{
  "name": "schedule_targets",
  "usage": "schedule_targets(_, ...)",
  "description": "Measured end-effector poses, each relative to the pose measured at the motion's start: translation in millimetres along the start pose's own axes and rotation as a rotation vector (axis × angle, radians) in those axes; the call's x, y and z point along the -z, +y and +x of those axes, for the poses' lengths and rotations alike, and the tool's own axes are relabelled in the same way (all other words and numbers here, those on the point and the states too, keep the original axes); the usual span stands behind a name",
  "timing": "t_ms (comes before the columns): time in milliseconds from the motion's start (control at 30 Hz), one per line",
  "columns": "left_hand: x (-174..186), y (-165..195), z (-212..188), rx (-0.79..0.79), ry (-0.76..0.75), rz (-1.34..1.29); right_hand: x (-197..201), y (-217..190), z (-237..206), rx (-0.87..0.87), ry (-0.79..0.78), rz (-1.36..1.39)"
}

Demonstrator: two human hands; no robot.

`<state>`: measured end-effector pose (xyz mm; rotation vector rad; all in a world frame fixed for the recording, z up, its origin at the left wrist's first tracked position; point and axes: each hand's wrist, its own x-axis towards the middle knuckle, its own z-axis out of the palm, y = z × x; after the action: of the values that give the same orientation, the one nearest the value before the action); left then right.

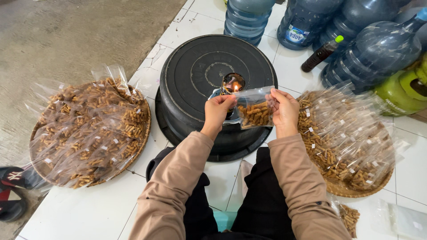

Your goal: The person sits on the floor and heat-seals clear plastic bags filled with snack sticks by pressing each bag's opening against the flame of a candle set in a bowl on an overturned stool. They take filled bags from baskets beside them, seal each one, and set the sealed bag aside.

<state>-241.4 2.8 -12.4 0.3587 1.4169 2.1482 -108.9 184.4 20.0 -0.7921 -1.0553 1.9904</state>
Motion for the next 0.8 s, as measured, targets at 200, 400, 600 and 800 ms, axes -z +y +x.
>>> schedule_targets(200, -7.1, -1.6, -0.3, -0.003, 0.017, -0.001, 2.3, -4.2, -1.3, -0.004, 0.016, 0.006)
schedule_targets(400, -11.5, -6.3, 0.1, -0.001, 0.015, -0.001, 6.1, -5.8, 0.0, 0.007, 0.025, 0.01)
schedule_targets(600, -13.5, -13.7, 3.8, 0.013, 0.007, -0.038, 10.2, -6.0, 3.1, 0.009, 0.032, 0.018)
schedule_targets(800, -13.0, -15.9, 3.6, 0.015, -0.007, -0.054, 8.9, -8.0, 1.3, 0.014, 0.036, 0.015)
